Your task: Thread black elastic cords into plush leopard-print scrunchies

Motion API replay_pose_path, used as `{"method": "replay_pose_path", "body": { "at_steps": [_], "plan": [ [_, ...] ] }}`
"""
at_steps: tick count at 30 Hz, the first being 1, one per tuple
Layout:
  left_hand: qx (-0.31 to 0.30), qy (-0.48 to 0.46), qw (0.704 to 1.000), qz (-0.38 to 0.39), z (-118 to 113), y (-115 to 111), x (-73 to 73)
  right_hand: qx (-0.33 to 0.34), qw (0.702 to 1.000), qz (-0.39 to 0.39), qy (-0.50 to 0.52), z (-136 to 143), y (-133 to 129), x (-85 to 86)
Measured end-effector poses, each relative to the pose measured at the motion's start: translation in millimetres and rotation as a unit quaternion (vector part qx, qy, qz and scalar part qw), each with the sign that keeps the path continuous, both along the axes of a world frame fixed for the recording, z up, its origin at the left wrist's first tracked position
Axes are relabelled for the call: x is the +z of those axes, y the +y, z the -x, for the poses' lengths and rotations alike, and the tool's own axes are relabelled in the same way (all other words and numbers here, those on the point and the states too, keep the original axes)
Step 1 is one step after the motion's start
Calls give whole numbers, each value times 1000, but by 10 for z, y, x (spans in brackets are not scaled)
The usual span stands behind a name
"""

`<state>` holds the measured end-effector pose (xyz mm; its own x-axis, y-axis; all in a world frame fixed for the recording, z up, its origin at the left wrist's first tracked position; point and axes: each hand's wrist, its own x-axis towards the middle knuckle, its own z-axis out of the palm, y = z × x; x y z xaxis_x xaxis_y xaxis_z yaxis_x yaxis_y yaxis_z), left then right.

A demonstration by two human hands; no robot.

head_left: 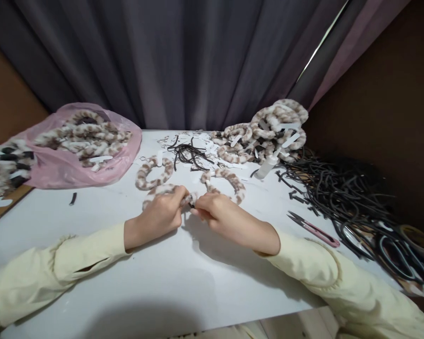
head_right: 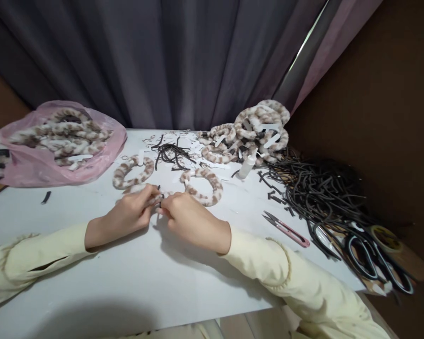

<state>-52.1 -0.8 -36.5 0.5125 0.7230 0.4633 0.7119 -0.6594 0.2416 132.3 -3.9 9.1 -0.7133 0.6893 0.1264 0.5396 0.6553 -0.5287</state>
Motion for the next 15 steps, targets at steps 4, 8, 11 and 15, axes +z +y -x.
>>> {"method": "replay_pose_path", "body": {
  "at_steps": [4, 8, 11, 15],
  "plan": [
    [-63, -35, 997, 41, -13, -59, 33, -33, 999, 24, 22, -54, 123, 13],
    [-74, -80, 990, 93, -37, -132, 145, -28, 999, 0, 32, -83, 256, -48],
    [-81, -95, 983, 138, -53, -169, 195, -12, 999, 25, 42, -64, 282, -83],
    [-98, -123, 974, 161, -44, -164, 172, -6, 992, 95, 78, -25, 252, -68]
  ]
}}
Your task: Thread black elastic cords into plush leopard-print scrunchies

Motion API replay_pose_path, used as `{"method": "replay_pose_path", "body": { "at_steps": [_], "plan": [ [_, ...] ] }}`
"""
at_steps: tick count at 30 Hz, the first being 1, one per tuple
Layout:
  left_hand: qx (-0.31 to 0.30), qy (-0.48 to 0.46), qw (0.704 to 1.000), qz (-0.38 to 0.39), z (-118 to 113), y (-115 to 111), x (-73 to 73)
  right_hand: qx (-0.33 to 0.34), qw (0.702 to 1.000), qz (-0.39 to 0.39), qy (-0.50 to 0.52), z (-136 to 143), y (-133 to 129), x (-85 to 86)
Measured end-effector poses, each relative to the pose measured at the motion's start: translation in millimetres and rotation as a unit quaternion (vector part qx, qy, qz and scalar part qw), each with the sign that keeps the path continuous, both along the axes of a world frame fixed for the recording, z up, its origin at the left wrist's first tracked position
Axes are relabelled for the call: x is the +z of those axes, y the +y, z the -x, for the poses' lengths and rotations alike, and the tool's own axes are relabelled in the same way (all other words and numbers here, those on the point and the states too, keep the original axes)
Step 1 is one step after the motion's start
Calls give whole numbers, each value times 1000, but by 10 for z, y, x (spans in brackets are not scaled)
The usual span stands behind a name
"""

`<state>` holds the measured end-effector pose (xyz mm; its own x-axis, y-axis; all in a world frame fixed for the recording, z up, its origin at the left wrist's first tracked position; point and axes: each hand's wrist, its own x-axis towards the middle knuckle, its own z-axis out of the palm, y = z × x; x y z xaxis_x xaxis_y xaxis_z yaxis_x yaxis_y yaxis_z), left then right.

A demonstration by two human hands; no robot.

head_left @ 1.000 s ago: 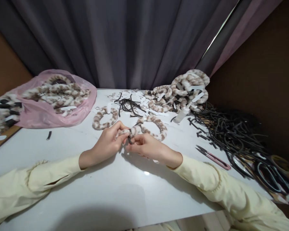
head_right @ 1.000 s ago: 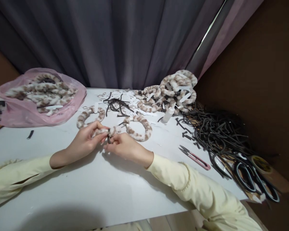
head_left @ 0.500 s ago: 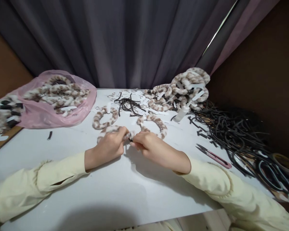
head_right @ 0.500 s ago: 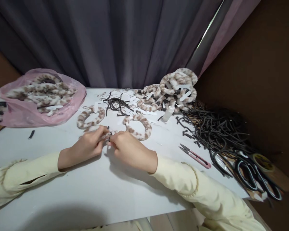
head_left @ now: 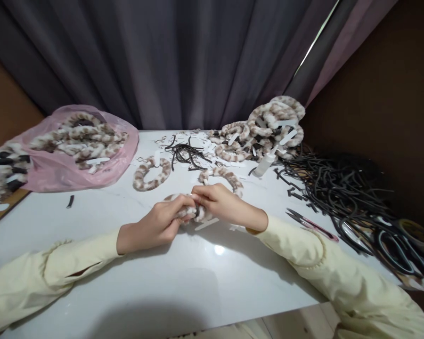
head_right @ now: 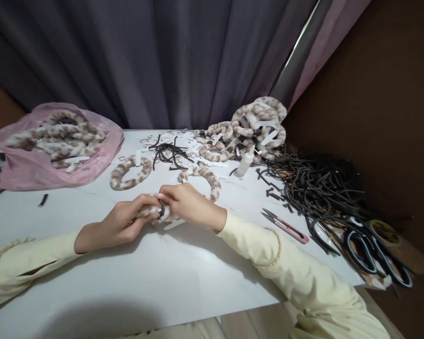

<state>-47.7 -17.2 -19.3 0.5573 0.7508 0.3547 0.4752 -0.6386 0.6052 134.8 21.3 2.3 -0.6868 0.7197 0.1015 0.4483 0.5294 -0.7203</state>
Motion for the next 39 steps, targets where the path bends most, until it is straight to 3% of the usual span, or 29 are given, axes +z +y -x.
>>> {"method": "replay_pose_path", "body": {
  "at_steps": [4, 9, 17, 23, 26, 32, 39],
  "plan": [
    [-20, -29, 999, -14, 17, 31, -31, 2, 999, 44, 25, 15, -19, 28],
    [-37, -12, 998, -48, 21, 42, -48, 19, 999, 30, 24, 23, -1, 9],
    [16, -82, 996, 7, 17, 32, -115, -37, 979, -193, 57, -89, -18, 129],
    [21, -125, 991, 33, 15, 46, -127, 55, 992, -109, -27, -166, -115, 297],
    [14, -118, 993, 9, 31, 46, -130, 39, 997, -62, -39, -140, -132, 292],
    [-10, -94, 995, 19, 6, -6, -62, -22, 996, -80, -18, -91, -142, 199],
    [141, -82, 986, 29, -131, -35, -22, -85, 982, -167, -19, -16, -205, 14]
  ]
}}
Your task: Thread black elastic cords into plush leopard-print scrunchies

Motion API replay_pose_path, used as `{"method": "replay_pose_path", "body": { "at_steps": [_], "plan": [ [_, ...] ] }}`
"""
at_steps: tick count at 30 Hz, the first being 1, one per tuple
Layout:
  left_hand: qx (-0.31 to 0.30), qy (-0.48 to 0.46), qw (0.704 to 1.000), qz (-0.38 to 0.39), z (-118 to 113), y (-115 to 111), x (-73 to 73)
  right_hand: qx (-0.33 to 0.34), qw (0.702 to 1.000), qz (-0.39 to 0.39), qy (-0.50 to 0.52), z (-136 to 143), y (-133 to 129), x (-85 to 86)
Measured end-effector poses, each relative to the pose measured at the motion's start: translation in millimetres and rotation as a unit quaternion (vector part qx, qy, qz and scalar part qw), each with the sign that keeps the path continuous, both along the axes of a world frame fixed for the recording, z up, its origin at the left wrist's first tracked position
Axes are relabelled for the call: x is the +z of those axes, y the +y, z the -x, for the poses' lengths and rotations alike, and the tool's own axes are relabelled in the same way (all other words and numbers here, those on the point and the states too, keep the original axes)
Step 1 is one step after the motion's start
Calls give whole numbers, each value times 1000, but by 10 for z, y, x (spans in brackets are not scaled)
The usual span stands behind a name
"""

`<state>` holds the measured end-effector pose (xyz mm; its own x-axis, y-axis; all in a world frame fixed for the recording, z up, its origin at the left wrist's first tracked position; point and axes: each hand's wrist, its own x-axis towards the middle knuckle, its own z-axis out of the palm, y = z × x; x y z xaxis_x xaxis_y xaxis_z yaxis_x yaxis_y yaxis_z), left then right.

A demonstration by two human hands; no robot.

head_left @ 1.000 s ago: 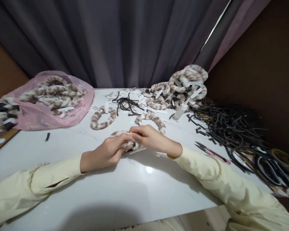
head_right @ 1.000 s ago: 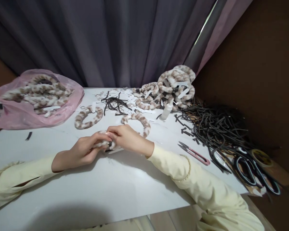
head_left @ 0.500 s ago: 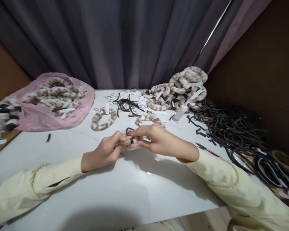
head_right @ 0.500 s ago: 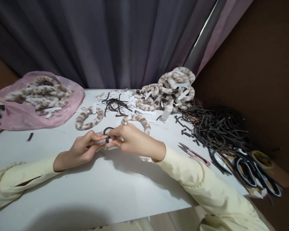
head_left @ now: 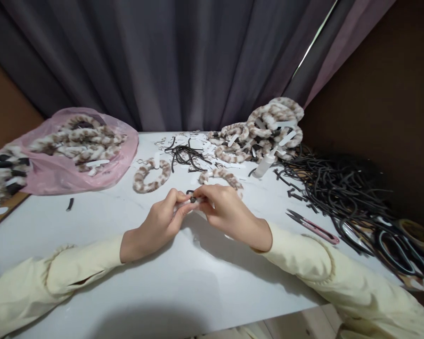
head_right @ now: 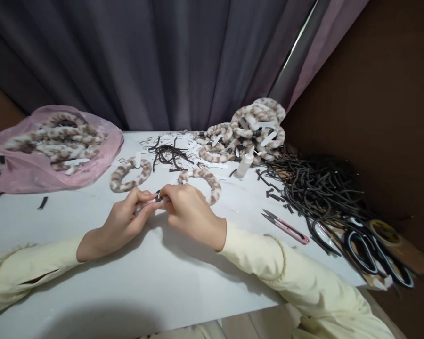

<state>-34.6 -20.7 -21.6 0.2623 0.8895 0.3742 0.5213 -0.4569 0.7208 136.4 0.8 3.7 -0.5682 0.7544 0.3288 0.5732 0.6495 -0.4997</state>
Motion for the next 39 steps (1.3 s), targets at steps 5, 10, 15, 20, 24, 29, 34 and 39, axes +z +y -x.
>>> {"method": "replay_pose_path", "body": {
  "at_steps": [5, 10, 15, 20, 24, 29, 34, 39],
  "plan": [
    [7, -5, 1000, 14, -3, 29, 36, -10, 996, -90, 1, 34, -40, -105],
    [-35, 1, 999, 37, 6, 44, 59, 14, 986, -164, -4, 36, -59, -131],
    [-25, -31, 995, 87, 7, 70, 82, 26, 989, -142, -11, 36, 28, -208],
    [-21, -229, 928, 294, 0, 190, 79, 32, 975, -217, -36, 59, 8, -128],
    [-26, -396, 795, 459, 21, 315, 58, 45, 962, -256, -79, 79, -90, -73],
    [-22, -447, 719, 532, 46, 351, 115, -22, 975, -155, -157, 101, -90, -165],
    [-32, -442, 742, 503, 28, 302, 168, -12, 982, 181, 44, 159, -24, -143],
    [22, -293, 894, 338, 10, 253, 122, -26, 866, 445, 225, 197, -8, -121]
  ]
}}
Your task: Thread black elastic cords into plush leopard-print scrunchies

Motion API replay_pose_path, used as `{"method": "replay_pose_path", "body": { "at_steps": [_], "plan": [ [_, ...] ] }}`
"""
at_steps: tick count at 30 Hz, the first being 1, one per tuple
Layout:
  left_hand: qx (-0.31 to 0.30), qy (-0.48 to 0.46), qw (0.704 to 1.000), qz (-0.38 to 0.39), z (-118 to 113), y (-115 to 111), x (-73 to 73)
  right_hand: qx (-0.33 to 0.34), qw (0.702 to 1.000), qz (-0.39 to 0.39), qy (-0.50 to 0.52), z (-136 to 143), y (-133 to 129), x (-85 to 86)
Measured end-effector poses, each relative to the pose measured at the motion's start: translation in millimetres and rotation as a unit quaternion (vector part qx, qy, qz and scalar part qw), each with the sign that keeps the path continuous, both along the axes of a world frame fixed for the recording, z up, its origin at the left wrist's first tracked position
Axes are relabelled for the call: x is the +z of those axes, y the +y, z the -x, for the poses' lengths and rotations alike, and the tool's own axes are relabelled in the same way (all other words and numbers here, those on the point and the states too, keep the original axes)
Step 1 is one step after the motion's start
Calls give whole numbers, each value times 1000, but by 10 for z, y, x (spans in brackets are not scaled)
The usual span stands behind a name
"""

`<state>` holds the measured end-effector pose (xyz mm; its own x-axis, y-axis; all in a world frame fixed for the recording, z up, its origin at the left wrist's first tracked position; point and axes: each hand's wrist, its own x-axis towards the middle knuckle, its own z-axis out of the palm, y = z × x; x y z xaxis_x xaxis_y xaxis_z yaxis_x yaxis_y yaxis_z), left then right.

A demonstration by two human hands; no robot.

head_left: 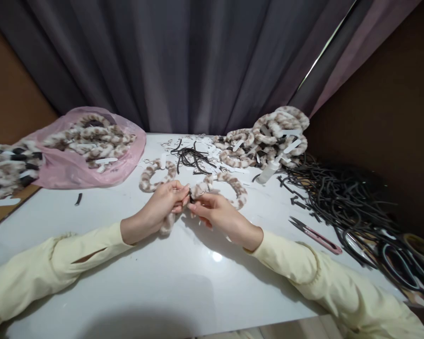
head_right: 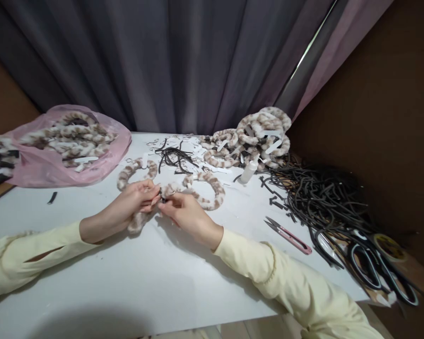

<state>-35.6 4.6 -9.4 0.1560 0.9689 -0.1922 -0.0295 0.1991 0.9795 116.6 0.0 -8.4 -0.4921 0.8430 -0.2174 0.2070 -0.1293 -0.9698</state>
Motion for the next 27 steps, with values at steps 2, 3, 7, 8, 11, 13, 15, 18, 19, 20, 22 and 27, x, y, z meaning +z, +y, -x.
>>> {"method": "replay_pose_path", "body": {
  "at_steps": [2, 3, 7, 8, 11, 13, 15, 18, 19, 20, 22, 27],
  "plan": [
    [27, 145, 978, -151, 15, -5, -63, 10, 1000, 2, -2, -10, -7, -1],
    [35, 211, 945, -246, 28, -3, -106, 20, 1000, -13, -15, -17, -11, 3],
    [4, 346, 762, -548, 88, 24, -285, 66, 987, -112, -94, -40, -21, 62],
    [-4, 363, 731, -578, 97, 29, -313, 75, 982, -129, -114, -43, -23, 81],
    [-12, 401, 689, -603, 105, 29, -346, 92, 965, -172, -175, -60, -34, 119],
    [-19, 409, 687, -600, 101, 25, -353, 107, 953, -199, -204, -79, -45, 121],
    [-32, 406, 696, -591, 100, 29, -372, 130, 941, -225, -218, -105, -50, 106],
    [-51, 389, 727, -563, 104, 50, -413, 154, 913, -290, -242, -151, -20, 78],
    [-52, 383, 742, -548, 105, 59, -421, 151, 901, -318, -252, -166, 4, 73],
    [-51, 376, 758, -531, 105, 65, -422, 142, 891, -345, -261, -181, 36, 72],
    [-48, 359, 795, -486, 98, 68, -403, 120, 874, -387, -267, -208, 115, 78],
    [-49, 267, 892, -362, 60, 20, -294, 89, 866, -438, -222, -244, 311, 63]
  ]
}}
